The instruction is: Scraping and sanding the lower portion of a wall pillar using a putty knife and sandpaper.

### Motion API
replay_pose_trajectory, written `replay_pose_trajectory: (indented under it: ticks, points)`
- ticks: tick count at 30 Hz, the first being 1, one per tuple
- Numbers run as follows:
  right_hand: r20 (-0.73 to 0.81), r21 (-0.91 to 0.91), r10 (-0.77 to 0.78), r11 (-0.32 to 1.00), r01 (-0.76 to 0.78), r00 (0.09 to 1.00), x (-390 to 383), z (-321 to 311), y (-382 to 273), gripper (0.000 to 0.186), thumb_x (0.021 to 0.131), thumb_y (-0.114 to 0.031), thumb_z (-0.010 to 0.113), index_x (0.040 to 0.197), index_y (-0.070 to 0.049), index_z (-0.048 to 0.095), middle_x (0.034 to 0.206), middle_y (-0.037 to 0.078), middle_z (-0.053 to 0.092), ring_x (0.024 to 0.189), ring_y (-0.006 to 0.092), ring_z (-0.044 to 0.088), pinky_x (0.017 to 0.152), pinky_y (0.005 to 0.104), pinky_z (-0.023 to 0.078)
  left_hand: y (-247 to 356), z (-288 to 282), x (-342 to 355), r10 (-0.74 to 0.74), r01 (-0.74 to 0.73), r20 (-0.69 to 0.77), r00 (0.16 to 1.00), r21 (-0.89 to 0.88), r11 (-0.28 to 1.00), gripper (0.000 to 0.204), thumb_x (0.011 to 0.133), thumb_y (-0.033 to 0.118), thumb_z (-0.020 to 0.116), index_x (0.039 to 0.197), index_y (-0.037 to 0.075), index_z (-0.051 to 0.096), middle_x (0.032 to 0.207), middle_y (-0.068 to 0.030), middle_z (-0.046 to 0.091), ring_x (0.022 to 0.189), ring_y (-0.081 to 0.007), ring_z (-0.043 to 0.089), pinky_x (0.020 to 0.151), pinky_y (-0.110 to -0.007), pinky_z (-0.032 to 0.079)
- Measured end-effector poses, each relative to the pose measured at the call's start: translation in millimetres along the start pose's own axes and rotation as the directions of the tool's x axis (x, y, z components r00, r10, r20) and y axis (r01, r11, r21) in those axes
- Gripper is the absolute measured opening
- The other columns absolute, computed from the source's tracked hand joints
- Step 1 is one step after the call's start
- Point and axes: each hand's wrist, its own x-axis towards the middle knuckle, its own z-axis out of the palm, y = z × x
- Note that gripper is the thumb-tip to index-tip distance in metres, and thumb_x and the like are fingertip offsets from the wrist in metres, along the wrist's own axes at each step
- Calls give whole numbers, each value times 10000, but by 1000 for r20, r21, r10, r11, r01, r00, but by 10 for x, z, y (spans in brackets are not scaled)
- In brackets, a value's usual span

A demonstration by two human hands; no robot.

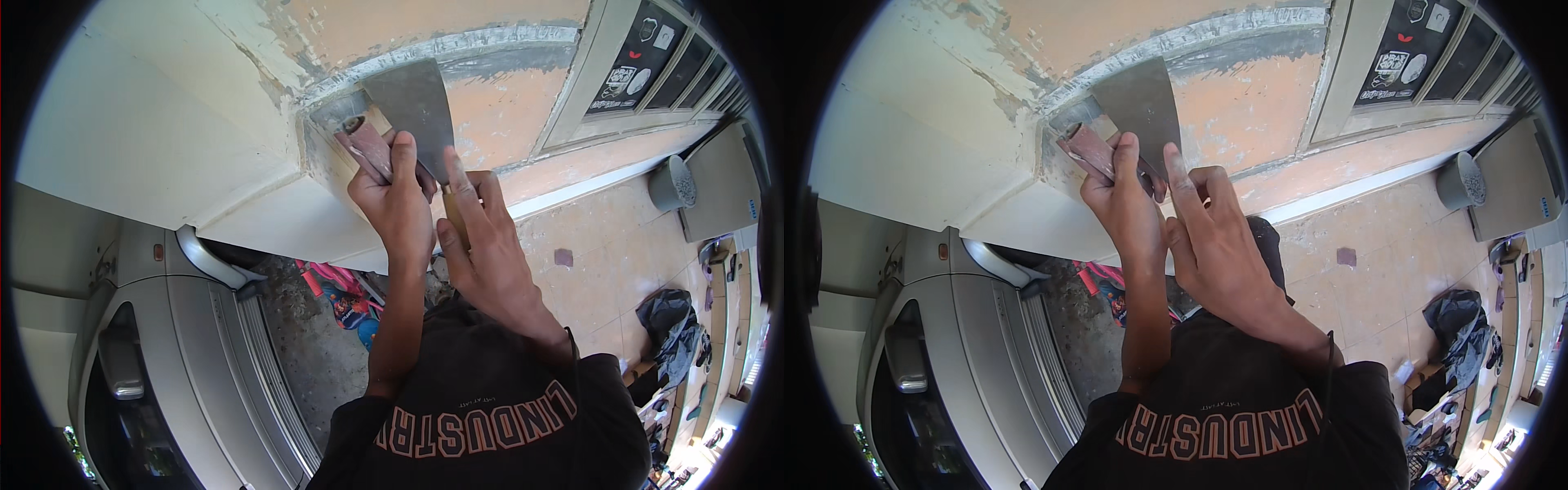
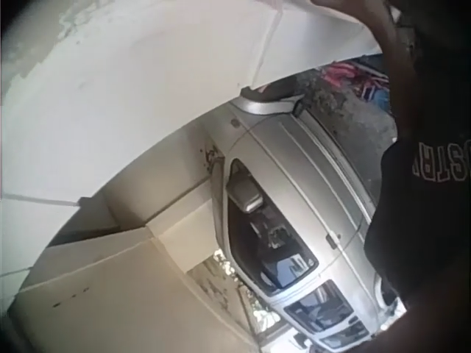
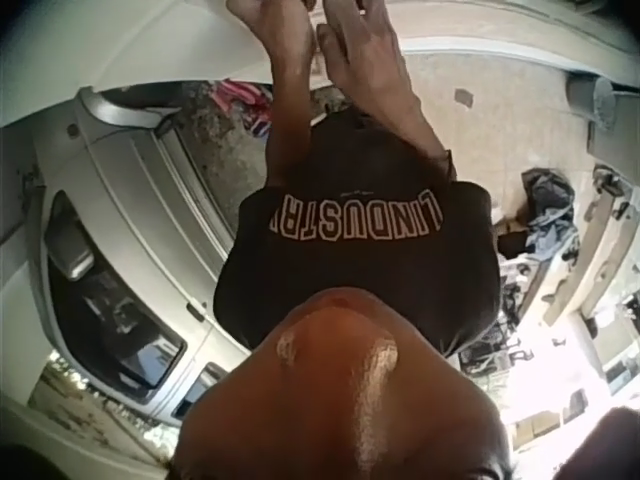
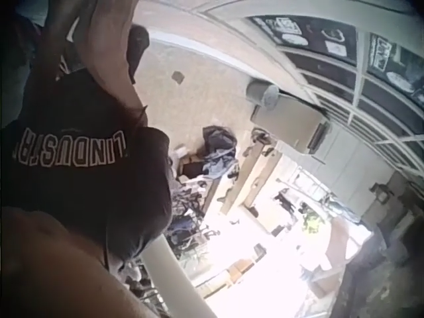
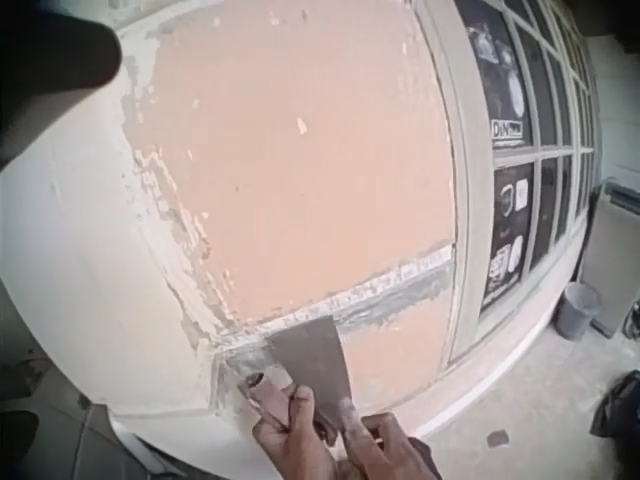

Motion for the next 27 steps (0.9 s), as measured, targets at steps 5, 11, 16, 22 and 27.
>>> replay_pose_trajectory:
  ticks: [5,11,16,22,27]
  points:
    - [4,507,263,831,-228,965,47,91,126,512,940,-41,517,1420,22,350,840,124,581,703,244,572,711,376,476,-7,103,101,-19,5,-134,991,-104,995,111,926,101,605,911,-7,625,648,9,541,452,-53,460,380,-224,332]
    - [77,690,244,687,-229,967,131,244,521,451,974,-200,567,1345,33,462,795,47,569,603,80,458,555,233,398,-116,160,152,87,-93,-54,995,-112,989,181,953,165,616,918,-13,617,680,14,535,526,-50,466,446,-234,355]
    - [90,635,285,722,-276,954,151,258,583,422,953,-182,598,1285,64,510,757,98,577,683,64,455,612,240,423,-153,154,218,167,-167,-64,984,14,986,218,945,177,634,879,-30,618,710,-1,565,553,-76,489,466,-243,366]
    - [-55,581,216,801,-145,975,264,496,891,412,934,-156,630,1279,47,530,723,55,564,643,40,447,568,228,401,-279,130,380,204,-202,-48,978,51,978,210,917,165,674,849,-26,620,747,-8,595,593,-63,489,487,-227,346]
    - [-167,540,127,841,-16,978,284,607,994,457,939,-175,636,1344,-2,516,663,-42,505,560,13,408,490,206,347,-347,166,391,231,-225,-94,968,70,972,222,906,178,692,830,-12,604,736,10,567,607,-60,483,516,-233,357]
